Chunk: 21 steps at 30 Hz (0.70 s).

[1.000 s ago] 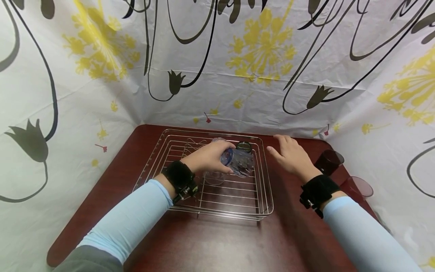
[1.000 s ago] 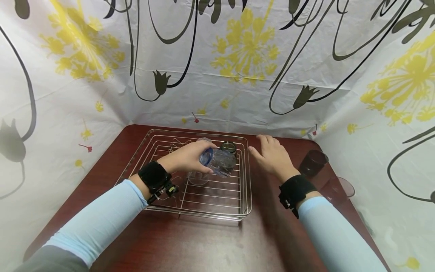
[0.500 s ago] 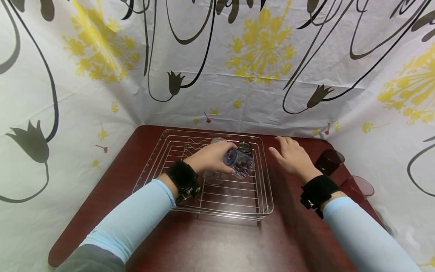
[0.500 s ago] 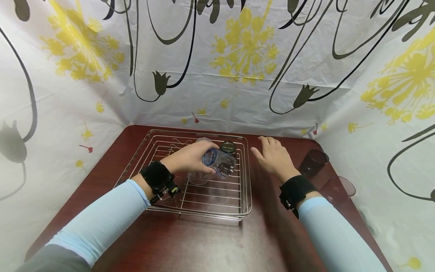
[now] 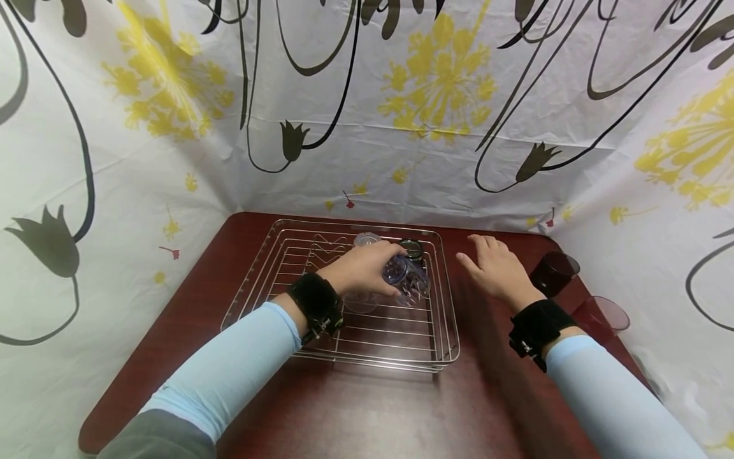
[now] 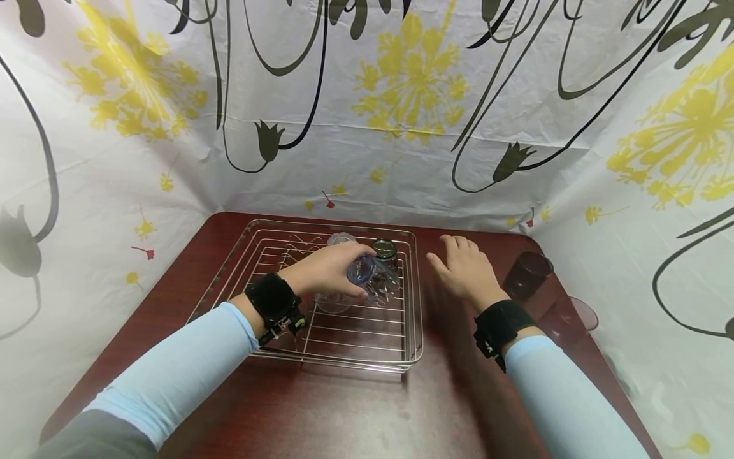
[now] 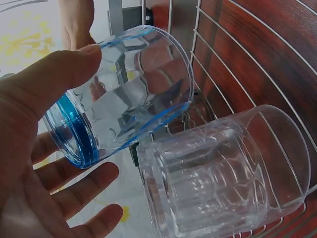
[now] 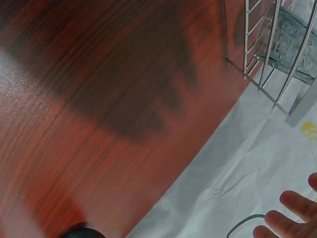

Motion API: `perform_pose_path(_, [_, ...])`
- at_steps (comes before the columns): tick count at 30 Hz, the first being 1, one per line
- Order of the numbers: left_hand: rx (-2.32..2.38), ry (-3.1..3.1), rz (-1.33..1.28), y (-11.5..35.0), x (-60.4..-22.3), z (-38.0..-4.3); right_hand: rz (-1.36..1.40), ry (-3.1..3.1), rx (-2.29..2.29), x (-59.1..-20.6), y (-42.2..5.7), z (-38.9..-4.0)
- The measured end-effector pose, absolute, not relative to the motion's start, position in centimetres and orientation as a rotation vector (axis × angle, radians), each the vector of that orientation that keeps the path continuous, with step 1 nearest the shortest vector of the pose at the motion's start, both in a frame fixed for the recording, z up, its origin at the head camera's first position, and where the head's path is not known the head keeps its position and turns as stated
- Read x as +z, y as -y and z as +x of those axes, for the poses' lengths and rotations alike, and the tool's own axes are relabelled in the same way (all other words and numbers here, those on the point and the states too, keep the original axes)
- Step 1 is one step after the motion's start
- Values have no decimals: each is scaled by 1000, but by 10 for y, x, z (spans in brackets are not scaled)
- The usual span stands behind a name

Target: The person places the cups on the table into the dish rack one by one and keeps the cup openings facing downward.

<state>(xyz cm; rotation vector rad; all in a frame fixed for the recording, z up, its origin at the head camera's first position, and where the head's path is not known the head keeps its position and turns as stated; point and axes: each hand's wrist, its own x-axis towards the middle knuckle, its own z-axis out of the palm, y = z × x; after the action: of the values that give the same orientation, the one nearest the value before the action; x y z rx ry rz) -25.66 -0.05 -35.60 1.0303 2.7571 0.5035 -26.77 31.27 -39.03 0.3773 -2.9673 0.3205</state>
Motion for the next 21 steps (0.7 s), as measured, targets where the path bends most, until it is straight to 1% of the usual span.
perform_pose_path(21, [301,-2795,1010,-24,-359,-260,384,2959,306,-400,-330,-264])
